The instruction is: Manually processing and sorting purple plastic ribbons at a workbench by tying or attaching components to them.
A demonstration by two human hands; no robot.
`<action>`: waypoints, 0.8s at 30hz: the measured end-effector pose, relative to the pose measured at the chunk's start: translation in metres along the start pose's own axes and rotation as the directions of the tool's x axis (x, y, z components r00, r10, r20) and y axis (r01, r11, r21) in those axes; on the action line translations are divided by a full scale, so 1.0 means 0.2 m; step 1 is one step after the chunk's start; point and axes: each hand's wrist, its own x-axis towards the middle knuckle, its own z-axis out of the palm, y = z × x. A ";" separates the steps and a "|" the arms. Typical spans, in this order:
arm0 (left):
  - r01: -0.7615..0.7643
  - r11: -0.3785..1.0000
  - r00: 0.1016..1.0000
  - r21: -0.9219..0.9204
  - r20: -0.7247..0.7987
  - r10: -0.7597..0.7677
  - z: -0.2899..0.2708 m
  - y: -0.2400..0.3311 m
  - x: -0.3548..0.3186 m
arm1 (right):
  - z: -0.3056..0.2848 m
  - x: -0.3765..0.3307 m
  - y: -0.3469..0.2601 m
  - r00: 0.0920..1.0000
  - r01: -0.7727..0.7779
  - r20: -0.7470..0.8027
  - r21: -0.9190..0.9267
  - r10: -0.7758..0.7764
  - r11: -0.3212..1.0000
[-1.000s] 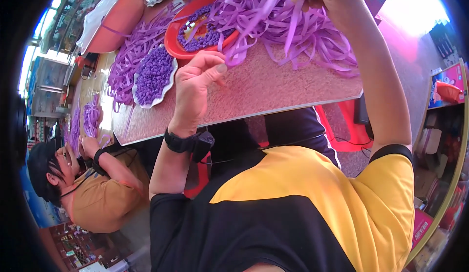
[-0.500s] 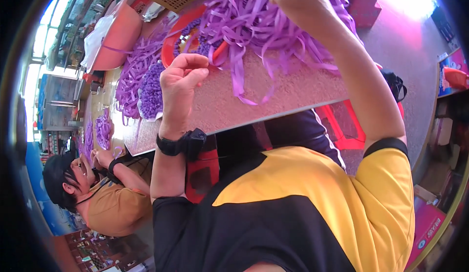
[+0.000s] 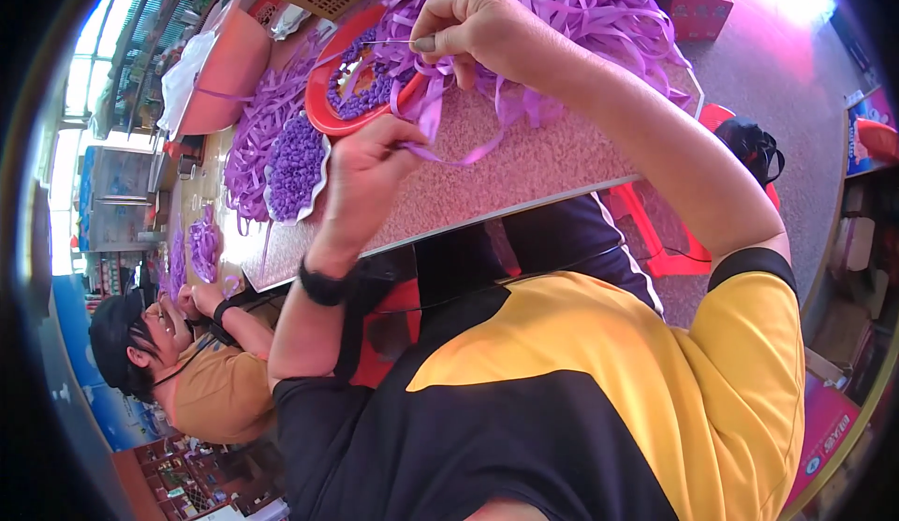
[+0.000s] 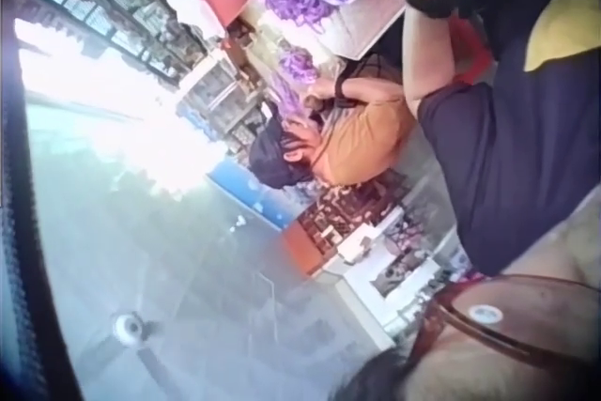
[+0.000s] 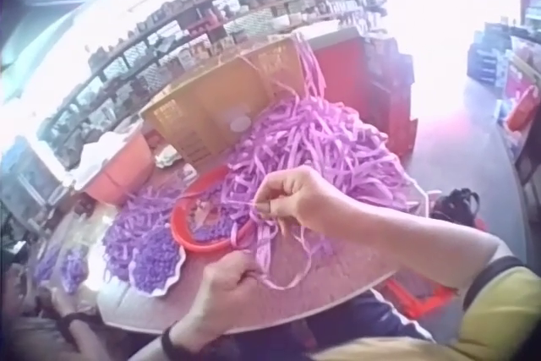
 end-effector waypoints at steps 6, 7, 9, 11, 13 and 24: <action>0.174 0.974 0.984 -0.144 -0.004 -0.176 -0.40 0.33 0.16 | -0.08 0.09 0.01 0.998 -0.047 -0.044 0.103 0.052 0.994; 0.122 0.989 0.991 -0.088 -0.041 -0.126 -0.47 0.36 0.20 | -0.10 0.12 0.06 0.993 -0.061 -0.092 0.122 0.073 0.991; 0.126 0.987 0.990 -0.102 -0.052 -0.132 -0.62 0.40 0.28 | -0.16 0.15 0.14 0.977 -0.127 -0.152 0.143 0.148 0.982; 0.177 0.973 0.981 -0.145 -0.051 -0.186 -0.76 0.48 0.34 | -0.23 0.19 0.23 0.941 -0.225 -0.221 0.161 0.257 0.961; 0.184 0.960 0.983 -0.209 0.015 -0.185 -0.89 0.56 0.38 | -0.27 0.24 0.29 0.938 -0.239 -0.206 0.194 0.278 0.951; -0.107 0.988 0.991 -0.108 -0.095 0.097 -1.75 1.00 0.47 | -0.28 0.29 0.38 0.961 -0.192 -0.159 0.215 0.228 0.958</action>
